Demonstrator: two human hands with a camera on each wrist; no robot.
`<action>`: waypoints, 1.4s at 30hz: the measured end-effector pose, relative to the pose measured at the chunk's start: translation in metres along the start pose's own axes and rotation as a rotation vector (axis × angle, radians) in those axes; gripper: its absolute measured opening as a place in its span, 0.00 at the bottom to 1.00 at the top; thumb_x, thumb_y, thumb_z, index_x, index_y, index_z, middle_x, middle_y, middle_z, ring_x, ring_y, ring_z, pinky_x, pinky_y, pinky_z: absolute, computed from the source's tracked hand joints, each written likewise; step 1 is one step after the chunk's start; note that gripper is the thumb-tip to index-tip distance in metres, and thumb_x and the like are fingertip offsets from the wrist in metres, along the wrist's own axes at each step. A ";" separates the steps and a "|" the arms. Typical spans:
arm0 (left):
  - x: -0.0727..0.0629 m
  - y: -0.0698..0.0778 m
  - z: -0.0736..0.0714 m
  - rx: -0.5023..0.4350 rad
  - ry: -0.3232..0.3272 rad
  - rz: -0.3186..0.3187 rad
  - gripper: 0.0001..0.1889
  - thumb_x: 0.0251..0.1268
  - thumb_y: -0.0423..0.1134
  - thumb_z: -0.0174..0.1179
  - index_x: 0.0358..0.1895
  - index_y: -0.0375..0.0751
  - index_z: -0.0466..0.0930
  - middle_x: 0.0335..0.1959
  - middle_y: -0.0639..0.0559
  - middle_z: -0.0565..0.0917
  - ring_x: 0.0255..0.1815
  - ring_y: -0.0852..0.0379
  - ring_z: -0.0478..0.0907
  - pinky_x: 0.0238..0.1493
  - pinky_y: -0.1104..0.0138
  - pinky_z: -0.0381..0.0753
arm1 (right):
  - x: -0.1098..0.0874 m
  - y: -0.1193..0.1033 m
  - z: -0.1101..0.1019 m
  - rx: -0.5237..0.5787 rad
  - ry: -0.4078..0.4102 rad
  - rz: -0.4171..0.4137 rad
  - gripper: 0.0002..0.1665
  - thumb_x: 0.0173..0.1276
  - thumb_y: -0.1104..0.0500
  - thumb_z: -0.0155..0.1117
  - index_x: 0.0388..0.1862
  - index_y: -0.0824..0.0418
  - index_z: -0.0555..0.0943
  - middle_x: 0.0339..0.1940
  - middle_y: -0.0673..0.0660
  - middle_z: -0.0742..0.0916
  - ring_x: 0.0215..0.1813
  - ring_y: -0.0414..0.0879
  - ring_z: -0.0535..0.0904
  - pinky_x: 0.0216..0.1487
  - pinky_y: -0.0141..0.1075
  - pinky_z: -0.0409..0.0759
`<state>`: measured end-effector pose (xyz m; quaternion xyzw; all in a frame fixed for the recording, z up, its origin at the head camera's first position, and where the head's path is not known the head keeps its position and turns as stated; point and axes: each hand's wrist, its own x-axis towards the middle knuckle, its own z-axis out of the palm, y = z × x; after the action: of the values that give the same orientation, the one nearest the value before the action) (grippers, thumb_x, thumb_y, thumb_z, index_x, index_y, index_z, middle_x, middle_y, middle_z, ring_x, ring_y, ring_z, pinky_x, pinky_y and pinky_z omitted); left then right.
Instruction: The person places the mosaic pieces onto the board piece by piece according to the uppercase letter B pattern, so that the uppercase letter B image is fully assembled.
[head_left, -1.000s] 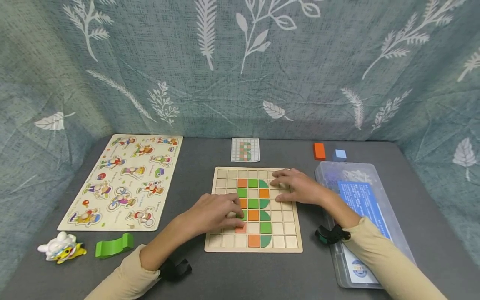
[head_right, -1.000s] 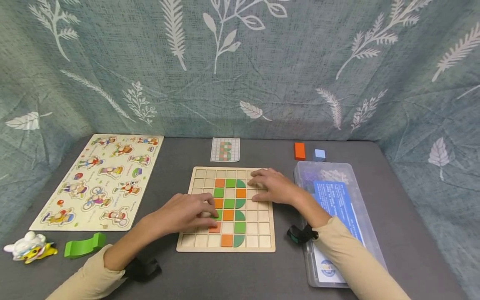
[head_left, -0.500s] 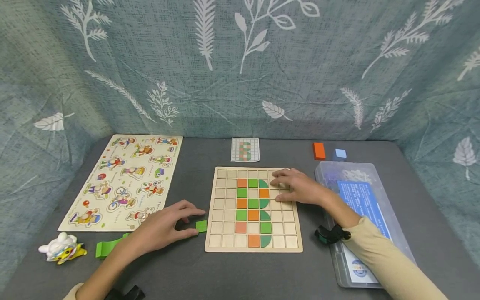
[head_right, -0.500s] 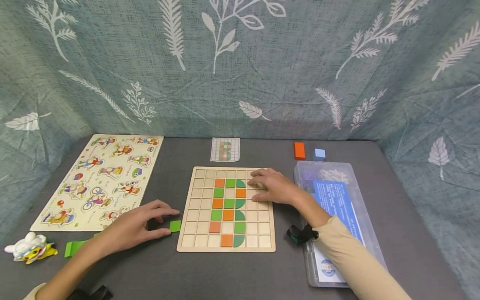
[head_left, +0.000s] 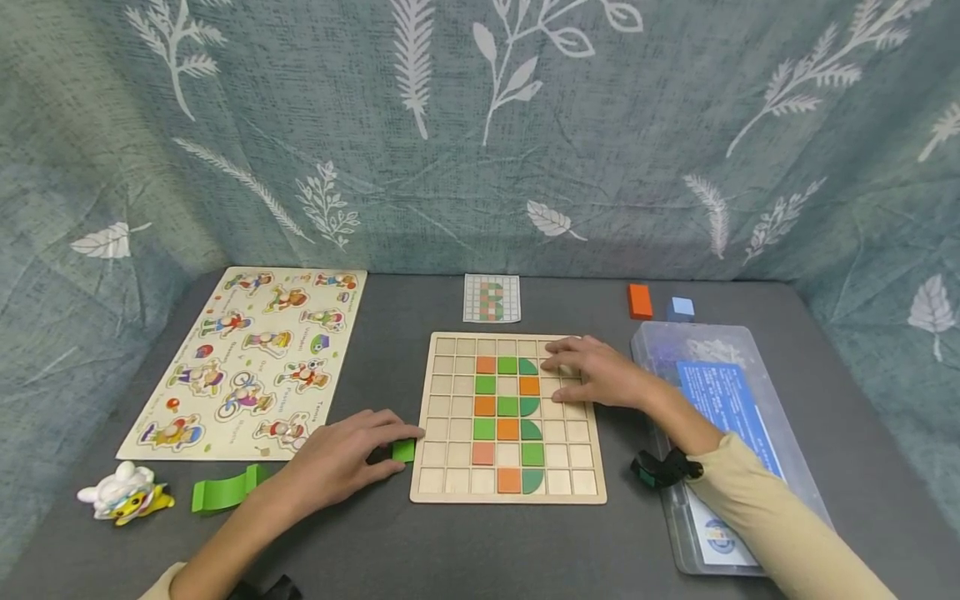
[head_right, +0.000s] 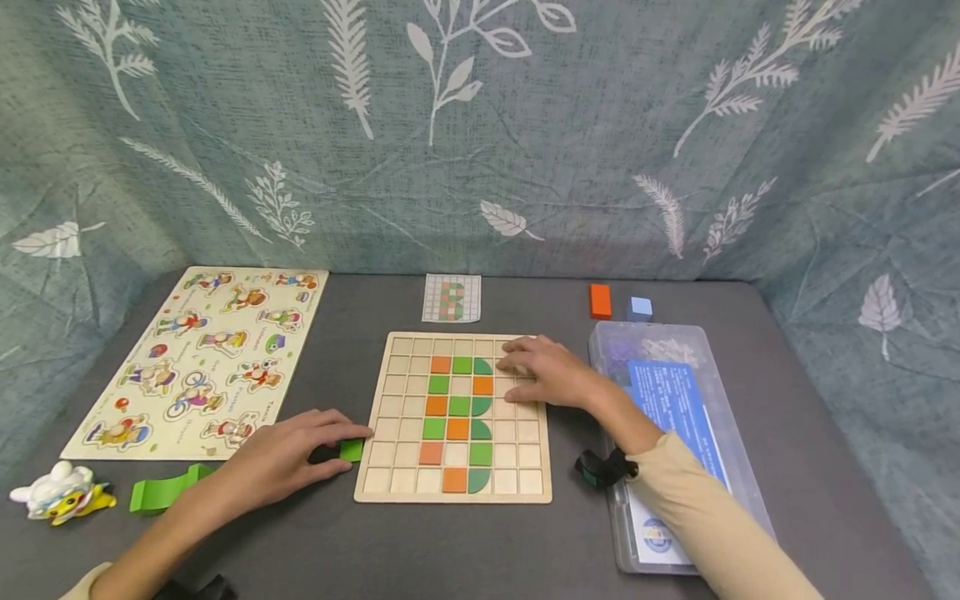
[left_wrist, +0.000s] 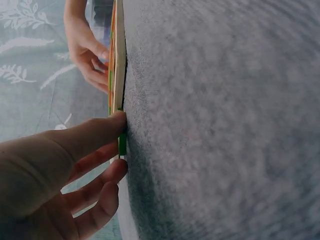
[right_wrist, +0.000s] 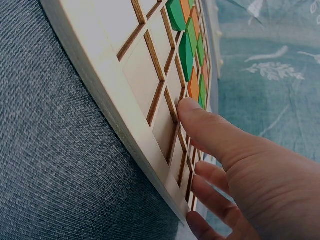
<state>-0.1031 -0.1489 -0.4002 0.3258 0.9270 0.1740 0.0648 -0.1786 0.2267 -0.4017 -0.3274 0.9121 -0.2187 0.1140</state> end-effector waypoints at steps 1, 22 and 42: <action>0.000 0.000 0.000 0.010 0.006 -0.001 0.21 0.57 0.46 0.69 0.56 0.57 0.81 0.46 0.62 0.83 0.41 0.64 0.79 0.32 0.72 0.73 | 0.000 0.000 0.000 -0.001 -0.001 -0.001 0.27 0.63 0.51 0.68 0.59 0.62 0.80 0.68 0.66 0.75 0.69 0.63 0.68 0.69 0.62 0.61; 0.003 0.017 -0.004 -0.124 0.319 0.174 0.14 0.55 0.33 0.70 0.47 0.47 0.86 0.43 0.58 0.78 0.37 0.68 0.74 0.35 0.73 0.76 | 0.002 -0.003 -0.002 -0.003 -0.017 0.005 0.27 0.64 0.51 0.68 0.60 0.62 0.79 0.68 0.66 0.74 0.68 0.64 0.68 0.66 0.60 0.65; 0.029 0.059 0.022 -0.261 0.081 0.338 0.10 0.62 0.35 0.64 0.45 0.49 0.85 0.41 0.60 0.78 0.31 0.71 0.75 0.34 0.81 0.73 | 0.001 0.000 -0.003 -0.019 -0.008 -0.002 0.28 0.64 0.50 0.68 0.60 0.62 0.79 0.68 0.66 0.75 0.68 0.64 0.69 0.65 0.60 0.66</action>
<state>-0.0859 -0.0819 -0.3997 0.4583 0.8306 0.3140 0.0390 -0.1797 0.2270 -0.3990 -0.3305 0.9133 -0.2086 0.1144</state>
